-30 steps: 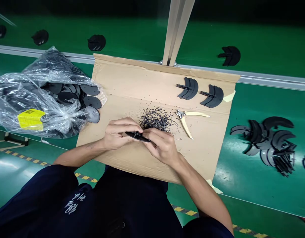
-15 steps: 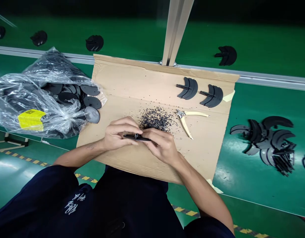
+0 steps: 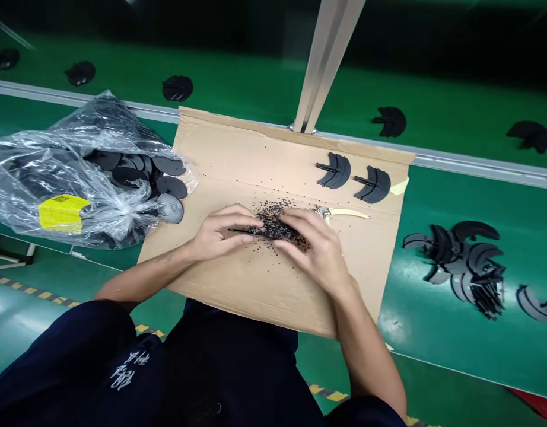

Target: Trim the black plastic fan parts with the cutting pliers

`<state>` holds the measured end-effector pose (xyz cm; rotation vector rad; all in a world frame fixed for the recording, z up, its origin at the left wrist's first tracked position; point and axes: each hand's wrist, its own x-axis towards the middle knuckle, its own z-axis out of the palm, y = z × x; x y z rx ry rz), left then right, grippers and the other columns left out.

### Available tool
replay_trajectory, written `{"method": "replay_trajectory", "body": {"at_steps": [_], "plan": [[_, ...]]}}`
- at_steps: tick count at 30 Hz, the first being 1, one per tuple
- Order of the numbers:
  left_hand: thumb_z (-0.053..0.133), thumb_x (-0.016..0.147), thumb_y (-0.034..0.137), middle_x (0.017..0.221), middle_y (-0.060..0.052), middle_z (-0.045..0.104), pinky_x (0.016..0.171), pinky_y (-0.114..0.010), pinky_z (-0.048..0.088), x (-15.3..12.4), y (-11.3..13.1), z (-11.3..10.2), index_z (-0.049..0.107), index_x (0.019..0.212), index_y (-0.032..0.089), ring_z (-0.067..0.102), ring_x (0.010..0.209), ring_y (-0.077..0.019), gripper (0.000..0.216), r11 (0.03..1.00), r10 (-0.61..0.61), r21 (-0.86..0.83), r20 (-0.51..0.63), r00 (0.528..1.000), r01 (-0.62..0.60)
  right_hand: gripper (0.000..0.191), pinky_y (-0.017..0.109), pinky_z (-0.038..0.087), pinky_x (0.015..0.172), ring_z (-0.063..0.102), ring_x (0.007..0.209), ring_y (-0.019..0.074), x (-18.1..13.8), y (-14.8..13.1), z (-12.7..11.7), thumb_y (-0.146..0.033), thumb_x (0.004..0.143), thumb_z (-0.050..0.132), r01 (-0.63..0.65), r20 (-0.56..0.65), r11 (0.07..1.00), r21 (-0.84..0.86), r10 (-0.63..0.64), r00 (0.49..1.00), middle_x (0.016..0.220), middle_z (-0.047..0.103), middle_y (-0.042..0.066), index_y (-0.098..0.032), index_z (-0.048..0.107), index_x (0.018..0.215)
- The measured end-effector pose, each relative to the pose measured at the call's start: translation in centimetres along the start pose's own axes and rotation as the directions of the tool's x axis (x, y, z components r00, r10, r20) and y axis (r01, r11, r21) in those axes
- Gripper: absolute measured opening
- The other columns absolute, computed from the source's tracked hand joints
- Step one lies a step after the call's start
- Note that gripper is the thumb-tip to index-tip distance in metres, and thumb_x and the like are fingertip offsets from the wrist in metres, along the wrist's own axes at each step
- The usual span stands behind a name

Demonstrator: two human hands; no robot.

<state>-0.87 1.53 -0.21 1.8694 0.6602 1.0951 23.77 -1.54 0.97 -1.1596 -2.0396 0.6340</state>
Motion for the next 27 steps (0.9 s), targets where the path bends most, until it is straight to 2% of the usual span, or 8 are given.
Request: {"method": "replay_trajectory", "body": {"at_steps": [2, 4, 7, 10, 14, 18, 22, 27], "plan": [[0.073, 0.091, 0.026, 0.102, -0.006, 0.073, 0.083, -0.027, 0.059, 0.0, -0.4, -0.1, 0.073, 0.118, 0.021, 0.068, 0.094, -0.0128, 0.028, 0.999, 0.020, 0.028, -0.038, 0.999, -0.019, 0.046, 0.062, 0.050, 0.105, 0.059, 0.126, 0.0373, -0.7, 1.7, -1.9, -0.046, 0.093, 0.070, -0.075, -0.024, 0.970, -0.232, 0.071, 0.997, 0.134, 0.063, 0.016, -0.023, 0.063, 0.133], [0.073, 0.090, 0.026, 0.101, -0.005, 0.072, 0.081, -0.026, 0.059, 0.0, -0.7, -0.2, 0.073, 0.119, 0.022, 0.068, 0.093, -0.0121, 0.029, 0.998, 0.042, 0.038, -0.064, 0.997, -0.040, 0.054, 0.068, 0.048, 0.103, 0.053, 0.130, 0.0433, -1.7, 3.3, -3.4, -0.052, 0.092, 0.068, -0.139, -0.027, 0.915, -0.379, 0.139, 0.990, 0.139, 0.057, 0.020, -0.021, 0.061, 0.136], [0.074, 0.089, 0.025, 0.100, -0.005, 0.071, 0.079, -0.025, 0.059, 0.0, -1.1, -0.3, 0.073, 0.119, 0.021, 0.068, 0.093, -0.0120, 0.030, 0.996, 0.073, 0.057, -0.083, 0.994, -0.068, 0.055, 0.068, 0.051, 0.097, 0.056, 0.123, 0.0442, -2.9, 4.9, -4.6, -0.052, 0.094, 0.063, -0.170, 0.015, 0.866, -0.470, 0.201, 0.979, 0.134, 0.059, 0.020, -0.021, 0.058, 0.139], [0.076, 0.088, 0.025, 0.100, -0.006, 0.072, 0.079, -0.027, 0.059, 0.0, -1.2, -0.3, 0.073, 0.118, 0.021, 0.069, 0.093, -0.0128, 0.031, 0.993, 0.084, 0.096, -0.093, 0.992, -0.075, 0.049, 0.065, 0.053, 0.093, 0.059, 0.116, 0.0422, -2.9, 4.8, -5.0, -0.047, 0.097, 0.058, -0.144, 0.043, 0.855, -0.499, 0.190, 0.981, 0.127, 0.062, 0.020, -0.020, 0.059, 0.138], [0.078, 0.086, 0.026, 0.099, -0.007, 0.073, 0.080, -0.028, 0.059, 0.0, -1.1, -0.4, 0.073, 0.114, 0.018, 0.069, 0.092, -0.0139, 0.030, 0.988, 0.092, 0.136, -0.108, 0.990, -0.077, 0.047, 0.056, 0.054, 0.093, 0.059, 0.114, 0.0372, -1.4, 3.2, -4.1, -0.043, 0.099, 0.054, -0.119, -0.021, 0.896, -0.428, 0.121, 0.992, 0.125, 0.059, 0.018, -0.021, 0.057, 0.140], [0.076, 0.088, 0.027, 0.097, -0.006, 0.073, 0.080, -0.027, 0.059, 0.0, -1.2, -0.4, 0.074, 0.111, 0.017, 0.069, 0.091, -0.0128, 0.025, 0.988, 0.082, 0.139, -0.110, 0.991, -0.067, 0.042, 0.044, 0.056, 0.082, 0.060, 0.098, 0.0276, 0.3, 1.5, -1.6, -0.040, 0.104, 0.042, -0.104, -0.085, 0.975, -0.198, 0.088, 0.992, 0.107, 0.058, 0.012, -0.022, 0.058, 0.138], [0.074, 0.090, 0.028, 0.097, -0.006, 0.073, 0.081, -0.027, 0.058, -0.1, -1.3, -0.4, 0.074, 0.112, 0.017, 0.069, 0.092, -0.0126, 0.025, 0.992, 0.064, 0.116, -0.110, 0.992, -0.051, 0.033, 0.039, 0.055, 0.073, 0.060, 0.088, 0.0238, 1.0, 0.3, 0.7, -0.042, 0.104, 0.044, -0.051, -0.008, 0.999, -0.006, 0.051, 0.999, 0.099, 0.061, 0.009, -0.021, 0.062, 0.123], [0.075, 0.089, 0.029, 0.097, -0.006, 0.074, 0.081, -0.026, 0.058, -0.3, -1.4, -0.3, 0.075, 0.113, 0.018, 0.069, 0.090, -0.0130, 0.026, 0.996, 0.034, 0.090, -0.100, 0.994, -0.024, 0.029, 0.042, 0.055, 0.080, 0.064, 0.089, 0.0254, 0.7, -0.2, 1.3, -0.036, 0.102, 0.050, 0.034, 0.028, 0.999, 0.023, -0.035, 0.999, 0.102, 0.069, 0.011, -0.020, 0.061, 0.124]]}}
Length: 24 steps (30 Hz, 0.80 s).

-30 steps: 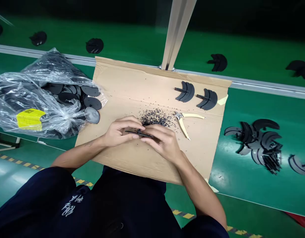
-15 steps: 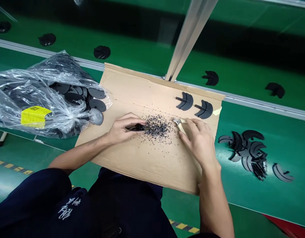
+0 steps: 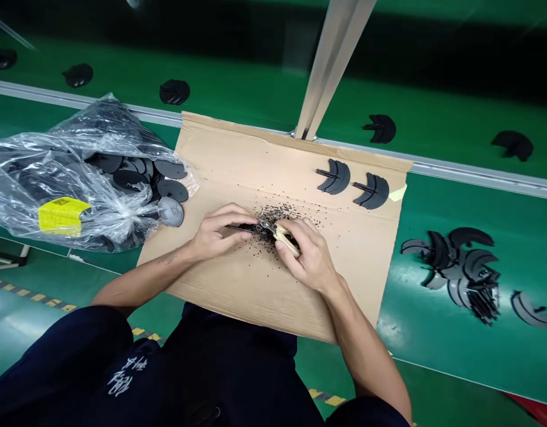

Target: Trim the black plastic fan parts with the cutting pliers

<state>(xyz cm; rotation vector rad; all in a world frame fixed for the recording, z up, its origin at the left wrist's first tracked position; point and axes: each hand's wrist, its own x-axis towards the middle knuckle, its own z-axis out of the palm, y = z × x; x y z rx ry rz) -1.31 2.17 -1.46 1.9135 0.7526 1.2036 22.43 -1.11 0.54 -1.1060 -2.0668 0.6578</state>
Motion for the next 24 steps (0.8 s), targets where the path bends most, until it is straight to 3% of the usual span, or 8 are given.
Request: {"method": "replay_trajectory", "body": {"at_steps": [17, 24], "plan": [[0.078, 0.087, 0.030, 0.095, -0.008, 0.077, 0.079, -0.025, 0.060, 0.06, -0.08, -0.10, 0.077, 0.109, 0.017, 0.073, 0.088, -0.0134, 0.026, 0.998, 0.009, -0.059, 0.021, 1.000, -0.008, 0.047, 0.039, 0.056, 0.072, 0.065, 0.085, 0.0241, -0.89, 0.72, -0.12, -0.026, 0.095, 0.067, 0.145, -0.030, 0.980, -0.137, -0.151, 0.988, 0.105, 0.071, 0.012, -0.021, 0.056, 0.141], [0.080, 0.085, 0.030, 0.093, -0.009, 0.078, 0.078, -0.022, 0.060, -0.28, -0.12, 0.28, 0.079, 0.105, 0.016, 0.074, 0.086, -0.0130, 0.025, 0.985, -0.033, -0.167, -0.007, 0.999, 0.031, 0.042, 0.036, 0.056, 0.070, 0.064, 0.081, 0.0226, -0.79, 0.31, -0.19, -0.026, 0.095, 0.068, 0.168, -0.040, 0.965, -0.200, -0.179, 0.983, 0.099, 0.071, 0.011, -0.018, 0.060, 0.136]]}}
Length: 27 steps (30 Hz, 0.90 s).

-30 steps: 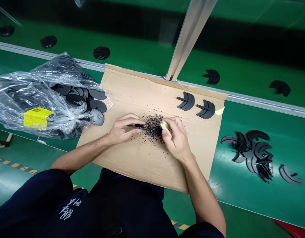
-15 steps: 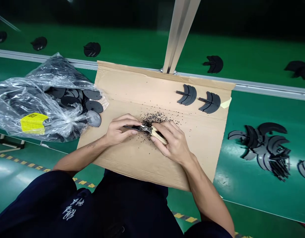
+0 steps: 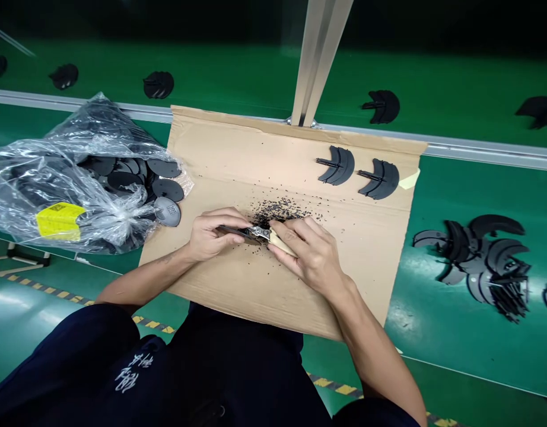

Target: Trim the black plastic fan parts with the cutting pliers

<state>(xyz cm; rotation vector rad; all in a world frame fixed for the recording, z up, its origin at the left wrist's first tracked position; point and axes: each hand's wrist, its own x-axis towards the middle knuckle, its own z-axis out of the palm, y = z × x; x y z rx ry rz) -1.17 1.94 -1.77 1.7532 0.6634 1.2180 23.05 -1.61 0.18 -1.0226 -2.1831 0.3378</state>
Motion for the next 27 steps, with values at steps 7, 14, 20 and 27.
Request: {"method": "replay_trajectory", "body": {"at_steps": [7, 14, 20, 27], "plan": [[0.078, 0.086, 0.031, 0.092, -0.008, 0.076, 0.077, -0.023, 0.059, 0.2, 0.4, 0.0, 0.078, 0.106, 0.017, 0.072, 0.085, -0.0130, 0.024, 0.999, 0.007, 0.039, 0.008, 1.000, -0.008, 0.034, 0.033, 0.055, 0.069, 0.066, 0.082, 0.0203, -0.2, 0.3, 0.0, -0.023, 0.096, 0.068, -0.035, -0.037, 0.997, 0.066, 0.038, 0.999, 0.100, 0.071, 0.010, -0.017, 0.063, 0.129], [0.073, 0.091, 0.028, 0.098, -0.006, 0.072, 0.078, -0.027, 0.057, 0.1, 0.6, -0.1, 0.070, 0.127, 0.023, 0.067, 0.088, -0.0130, 0.036, 0.975, 0.019, 0.216, 0.122, 0.992, -0.045, 0.034, 0.035, 0.048, 0.066, 0.058, 0.077, 0.0216, 0.4, 0.3, -0.2, -0.031, 0.097, 0.066, 0.010, -0.005, 0.959, -0.285, -0.012, 1.000, 0.093, 0.071, 0.009, -0.014, 0.063, 0.125], [0.069, 0.094, 0.027, 0.100, -0.007, 0.072, 0.080, -0.029, 0.056, 0.3, 0.4, -0.2, 0.070, 0.124, 0.020, 0.066, 0.091, -0.0141, 0.031, 0.958, 0.031, 0.280, 0.099, 0.995, -0.058, 0.038, 0.037, 0.048, 0.070, 0.060, 0.081, 0.0231, 0.1, 0.1, -0.3, -0.034, 0.096, 0.066, -0.064, 0.011, 0.961, -0.270, 0.070, 0.997, 0.098, 0.072, 0.010, -0.018, 0.062, 0.131], [0.074, 0.090, 0.034, 0.095, -0.007, 0.076, 0.079, -0.028, 0.058, 0.4, 1.0, 0.2, 0.073, 0.106, 0.017, 0.071, 0.088, -0.0150, 0.023, 0.986, -0.033, 0.162, 0.040, 0.999, 0.026, 0.032, 0.036, 0.056, 0.073, 0.068, 0.088, 0.0233, 0.0, -1.5, 1.1, -0.039, 0.092, 0.072, -0.333, 0.002, 0.885, 0.325, 0.352, 0.936, 0.102, 0.073, 0.008, -0.023, 0.066, 0.119]]}}
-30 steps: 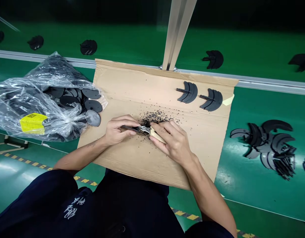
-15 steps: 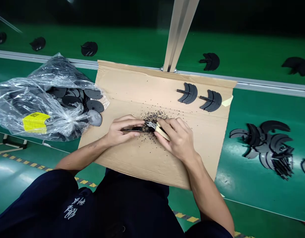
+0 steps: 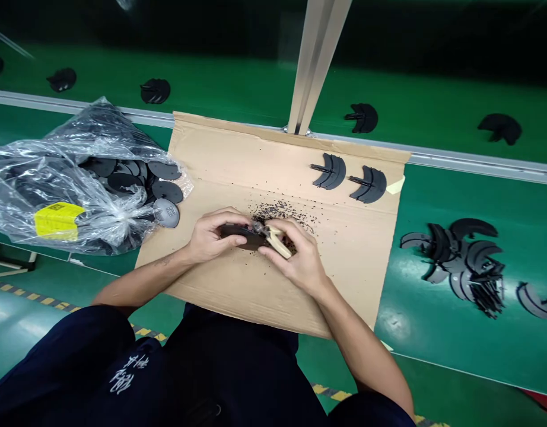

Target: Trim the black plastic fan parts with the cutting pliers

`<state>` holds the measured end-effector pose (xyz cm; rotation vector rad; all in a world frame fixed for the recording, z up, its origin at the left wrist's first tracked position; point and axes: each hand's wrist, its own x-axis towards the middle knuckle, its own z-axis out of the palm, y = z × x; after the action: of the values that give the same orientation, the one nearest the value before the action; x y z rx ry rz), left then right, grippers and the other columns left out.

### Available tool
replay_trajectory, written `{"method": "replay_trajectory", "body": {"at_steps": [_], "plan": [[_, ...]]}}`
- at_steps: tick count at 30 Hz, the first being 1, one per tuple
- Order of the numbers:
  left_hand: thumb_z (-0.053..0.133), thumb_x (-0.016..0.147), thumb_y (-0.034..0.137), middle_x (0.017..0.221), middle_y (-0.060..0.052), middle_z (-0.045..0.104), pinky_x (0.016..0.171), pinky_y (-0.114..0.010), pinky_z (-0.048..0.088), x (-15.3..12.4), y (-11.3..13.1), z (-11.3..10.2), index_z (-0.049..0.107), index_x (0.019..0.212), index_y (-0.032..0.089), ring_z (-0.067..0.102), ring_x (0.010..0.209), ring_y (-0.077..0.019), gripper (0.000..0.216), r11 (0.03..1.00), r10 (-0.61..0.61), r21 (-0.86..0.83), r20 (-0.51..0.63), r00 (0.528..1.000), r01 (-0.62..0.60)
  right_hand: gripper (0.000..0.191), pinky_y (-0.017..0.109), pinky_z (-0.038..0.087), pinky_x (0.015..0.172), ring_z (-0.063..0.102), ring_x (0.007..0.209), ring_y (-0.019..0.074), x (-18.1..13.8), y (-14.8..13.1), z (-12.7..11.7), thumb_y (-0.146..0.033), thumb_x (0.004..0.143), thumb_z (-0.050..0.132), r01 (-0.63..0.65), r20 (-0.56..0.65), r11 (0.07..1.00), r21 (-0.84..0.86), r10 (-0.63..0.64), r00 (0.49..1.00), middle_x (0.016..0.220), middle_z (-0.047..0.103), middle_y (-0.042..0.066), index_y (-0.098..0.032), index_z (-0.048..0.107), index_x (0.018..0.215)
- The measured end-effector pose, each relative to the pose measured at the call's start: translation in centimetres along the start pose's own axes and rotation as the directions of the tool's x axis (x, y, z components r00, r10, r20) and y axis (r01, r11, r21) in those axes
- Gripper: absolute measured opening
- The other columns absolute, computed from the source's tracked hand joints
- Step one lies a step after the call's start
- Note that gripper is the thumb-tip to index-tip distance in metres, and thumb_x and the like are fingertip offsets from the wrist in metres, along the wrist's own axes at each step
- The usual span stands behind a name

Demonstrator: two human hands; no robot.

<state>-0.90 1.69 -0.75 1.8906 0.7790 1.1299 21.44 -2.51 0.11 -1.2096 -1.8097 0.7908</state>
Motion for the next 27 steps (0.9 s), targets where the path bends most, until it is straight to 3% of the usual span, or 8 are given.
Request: {"method": "replay_trajectory", "body": {"at_steps": [4, 8, 11, 14, 17, 20, 24, 27], "plan": [[0.075, 0.089, 0.034, 0.091, -0.006, 0.075, 0.081, -0.029, 0.060, -0.1, -0.3, 0.1, 0.067, 0.099, 0.016, 0.072, 0.088, -0.0159, 0.021, 0.994, 0.102, 0.034, 0.018, 0.995, -0.103, 0.022, 0.034, 0.056, 0.072, 0.070, 0.086, 0.0205, -0.1, -0.3, 0.4, -0.022, 0.096, 0.065, 0.166, -0.025, 0.986, 0.002, -0.166, 0.986, 0.101, 0.075, 0.008, -0.023, 0.067, 0.117], [0.062, 0.098, 0.029, 0.097, -0.008, 0.075, 0.078, -0.030, 0.060, -0.1, -0.6, -0.1, 0.066, 0.112, 0.017, 0.072, 0.088, -0.0169, 0.018, 0.886, 0.251, 0.359, 0.160, 0.955, -0.293, 0.033, 0.033, 0.048, 0.064, 0.068, 0.080, 0.0200, -0.3, -0.3, 0.5, -0.010, 0.093, 0.066, 0.427, -0.009, 0.838, -0.339, -0.457, 0.889, 0.097, 0.076, 0.009, -0.021, 0.064, 0.124], [0.055, 0.099, 0.018, 0.099, -0.006, 0.074, 0.078, -0.031, 0.059, -0.2, -0.6, 0.0, 0.066, 0.119, 0.020, 0.070, 0.088, -0.0161, 0.023, 0.796, 0.222, 0.509, 0.257, 0.940, -0.328, 0.036, 0.033, 0.046, 0.062, 0.067, 0.078, 0.0194, -0.5, -0.4, 0.5, -0.010, 0.093, 0.065, 0.504, 0.027, 0.779, -0.373, -0.534, 0.845, 0.093, 0.075, 0.007, -0.022, 0.062, 0.128], [0.055, 0.098, 0.016, 0.101, -0.007, 0.074, 0.080, -0.030, 0.060, -0.4, -0.6, 0.0, 0.066, 0.118, 0.019, 0.070, 0.090, -0.0159, 0.024, 0.873, 0.151, 0.428, 0.213, 0.965, -0.232, 0.041, 0.034, 0.049, 0.064, 0.066, 0.079, 0.0199, -0.3, -0.2, -0.2, -0.017, 0.095, 0.065, 0.468, -0.031, 0.840, -0.273, -0.494, 0.869, 0.095, 0.073, 0.008, -0.022, 0.059, 0.135], [0.060, 0.096, 0.019, 0.105, -0.009, 0.073, 0.084, -0.029, 0.061, -0.5, -0.6, 0.1, 0.065, 0.115, 0.017, 0.071, 0.097, -0.0162, 0.020, 0.987, -0.024, 0.163, 0.124, 0.992, 0.004, 0.047, 0.036, 0.054, 0.068, 0.067, 0.085, 0.0219, 0.0, 0.2, -1.3, -0.020, 0.092, 0.069, 0.313, -0.080, 0.931, -0.187, -0.332, 0.940, 0.103, 0.072, 0.010, -0.024, 0.059, 0.138], [0.063, 0.095, 0.019, 0.106, -0.009, 0.074, 0.088, -0.028, 0.060, -0.7, -0.6, 0.2, 0.064, 0.113, 0.015, 0.072, 0.101, -0.0162, 0.019, 0.990, -0.128, -0.040, 0.096, 0.987, 0.133, 0.048, 0.037, 0.057, 0.071, 0.068, 0.089, 0.0227, 0.2, 0.5, -1.7, -0.024, 0.087, 0.077, 0.217, -0.084, 0.974, -0.068, -0.222, 0.971, 0.105, 0.071, 0.009, -0.025, 0.064, 0.133], [0.064, 0.093, 0.017, 0.110, -0.010, 0.076, 0.091, -0.031, 0.059, -0.8, -0.8, 0.6, 0.065, 0.124, 0.018, 0.073, 0.100, -0.0165, 0.031, 1.000, 0.005, 0.025, 0.115, 0.993, -0.008, 0.036, 0.035, 0.058, 0.071, 0.070, 0.087, 0.0206, -0.1, 0.2, -0.8, -0.016, 0.092, 0.069, 0.262, -0.054, 0.965, 0.007, -0.261, 0.964, 0.102, 0.072, 0.009, -0.024, 0.067, 0.127], [0.062, 0.093, 0.015, 0.102, -0.008, 0.077, 0.087, -0.034, 0.060, -0.7, -1.0, 0.7, 0.069, 0.120, 0.019, 0.072, 0.096, -0.0170, 0.028, 0.986, 0.111, 0.107, 0.127, 0.986, -0.125, 0.031, 0.034, 0.058, 0.068, 0.071, 0.084, 0.0206, -0.2, -0.1, -0.6, -0.016, 0.094, 0.064, 0.276, -0.030, 0.961, 0.022, -0.276, 0.961, 0.099, 0.073, 0.010, -0.023, 0.068, 0.124]]}}
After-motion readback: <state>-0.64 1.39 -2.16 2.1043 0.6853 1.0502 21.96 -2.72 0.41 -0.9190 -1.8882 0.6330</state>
